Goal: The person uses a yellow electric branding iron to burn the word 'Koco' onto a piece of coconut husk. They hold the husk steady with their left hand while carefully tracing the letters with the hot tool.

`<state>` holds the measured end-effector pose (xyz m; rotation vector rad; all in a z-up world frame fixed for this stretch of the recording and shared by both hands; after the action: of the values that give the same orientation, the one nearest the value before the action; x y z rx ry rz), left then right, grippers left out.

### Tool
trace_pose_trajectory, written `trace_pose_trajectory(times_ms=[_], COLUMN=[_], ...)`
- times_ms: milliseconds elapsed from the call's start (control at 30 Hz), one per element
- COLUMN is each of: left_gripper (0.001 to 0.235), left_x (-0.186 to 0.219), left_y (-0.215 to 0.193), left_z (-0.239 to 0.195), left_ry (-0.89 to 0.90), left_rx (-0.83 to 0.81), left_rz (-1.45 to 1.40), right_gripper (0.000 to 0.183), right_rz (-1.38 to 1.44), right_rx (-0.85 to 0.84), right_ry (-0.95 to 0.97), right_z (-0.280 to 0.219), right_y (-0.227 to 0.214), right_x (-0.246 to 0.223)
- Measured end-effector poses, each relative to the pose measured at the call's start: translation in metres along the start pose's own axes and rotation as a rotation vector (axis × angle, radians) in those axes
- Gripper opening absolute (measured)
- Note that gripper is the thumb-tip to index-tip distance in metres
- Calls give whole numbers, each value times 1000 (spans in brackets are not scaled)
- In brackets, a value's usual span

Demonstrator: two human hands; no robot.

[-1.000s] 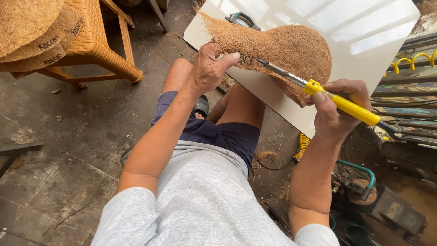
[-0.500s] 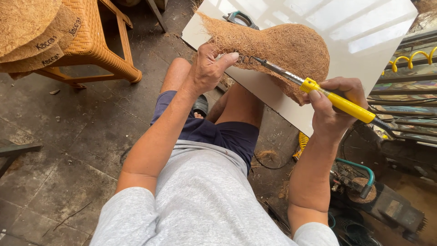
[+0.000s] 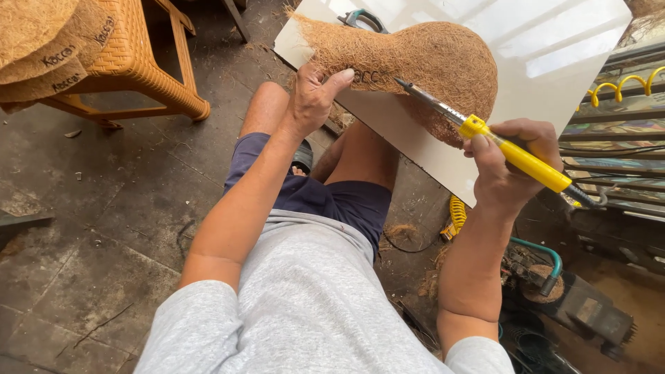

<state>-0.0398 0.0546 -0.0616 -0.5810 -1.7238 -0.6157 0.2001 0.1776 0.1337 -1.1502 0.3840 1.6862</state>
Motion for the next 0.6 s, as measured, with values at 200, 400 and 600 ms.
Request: trace_pose_trajectory(times_ms=[200, 400, 600], left_gripper=[64, 58, 57], left_x=[19, 9, -3], left_y=[-1, 4, 6], left_z=[-4, 8, 41], left_ry=[1, 72, 280], left_rx=[-54, -97, -11], left_rz=[-132, -283, -281], right_gripper=[23, 30, 23], right_rz=[-3, 88, 107], right_rx=[-175, -258, -259], right_ry=[-81, -153, -138], right_z=[13, 36, 58], right_y=[7, 3, -12], right_x=[-2, -1, -2])
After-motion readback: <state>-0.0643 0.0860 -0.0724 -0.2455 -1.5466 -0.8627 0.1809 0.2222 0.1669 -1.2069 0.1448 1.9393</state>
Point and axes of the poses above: each hand's wrist, its own z-axis towards the middle knuckle, its own y-axis out of the palm, x = y × z, the point moved 6 cm from there along z, towards the middle knuckle, and after that the axes turned 3 degrees about -y, right-handed, at the moved point
